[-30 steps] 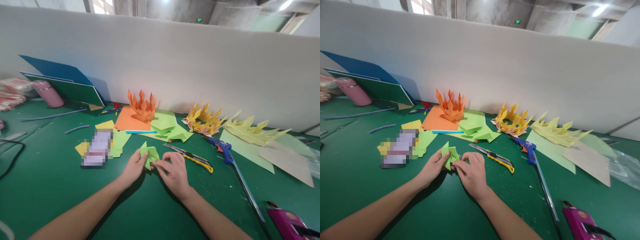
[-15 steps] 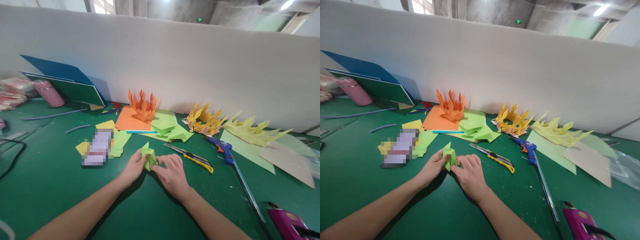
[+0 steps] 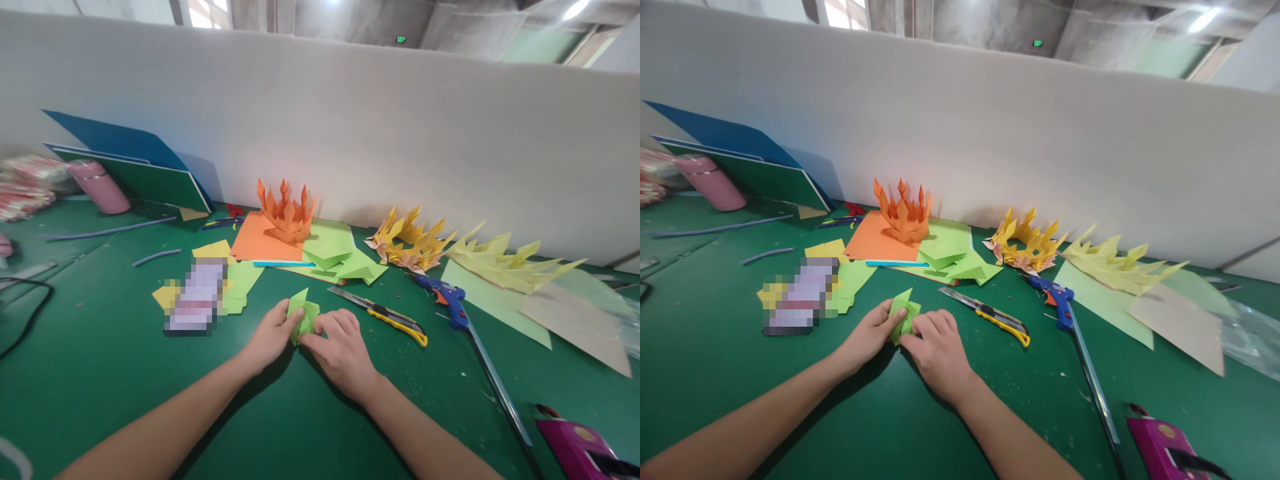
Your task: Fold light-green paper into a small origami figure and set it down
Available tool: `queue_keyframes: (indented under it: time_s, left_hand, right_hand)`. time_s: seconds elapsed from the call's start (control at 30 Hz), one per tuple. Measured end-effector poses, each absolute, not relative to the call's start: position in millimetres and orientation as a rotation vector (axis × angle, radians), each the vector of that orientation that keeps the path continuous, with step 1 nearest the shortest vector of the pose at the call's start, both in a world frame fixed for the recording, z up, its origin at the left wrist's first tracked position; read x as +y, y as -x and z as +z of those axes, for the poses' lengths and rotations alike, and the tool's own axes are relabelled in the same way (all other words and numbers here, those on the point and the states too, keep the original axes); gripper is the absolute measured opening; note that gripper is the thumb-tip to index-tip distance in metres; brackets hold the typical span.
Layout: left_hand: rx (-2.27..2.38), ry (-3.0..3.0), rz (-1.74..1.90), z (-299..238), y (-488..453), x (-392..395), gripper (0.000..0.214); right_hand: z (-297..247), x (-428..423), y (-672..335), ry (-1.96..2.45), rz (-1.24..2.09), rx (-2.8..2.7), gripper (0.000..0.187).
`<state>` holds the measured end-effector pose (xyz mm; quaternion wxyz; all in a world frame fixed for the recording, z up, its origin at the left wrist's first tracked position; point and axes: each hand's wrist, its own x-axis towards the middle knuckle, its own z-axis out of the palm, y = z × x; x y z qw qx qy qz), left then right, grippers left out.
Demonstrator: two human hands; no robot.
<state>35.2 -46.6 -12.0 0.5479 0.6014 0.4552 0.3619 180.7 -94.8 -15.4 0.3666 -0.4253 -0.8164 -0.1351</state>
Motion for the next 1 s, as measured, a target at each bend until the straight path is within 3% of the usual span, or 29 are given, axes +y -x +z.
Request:
queue_keyframes:
  time_s: [0.63,0.9,1.0]
  left_hand:
    - [0.947,-1.371,0.752,-10.2,-37.7,-49.8,0.035]
    - [0.951,-1.357,0.747,-10.8,-37.9,-49.9,0.032]
    - [0.962,-1.313,0.778,-11.3,-37.8,-50.5,0.035]
  right_hand:
    - [-18.1,-93.9,-180.9,1.090,-0.326,-2.099,0.033]
    - [-19.7,-94.0,-181.6,1.096,-0.289,-2.115,0.025]
    - [-20.9,-94.8,-184.4,1.082,-0.213,-2.094,0.012]
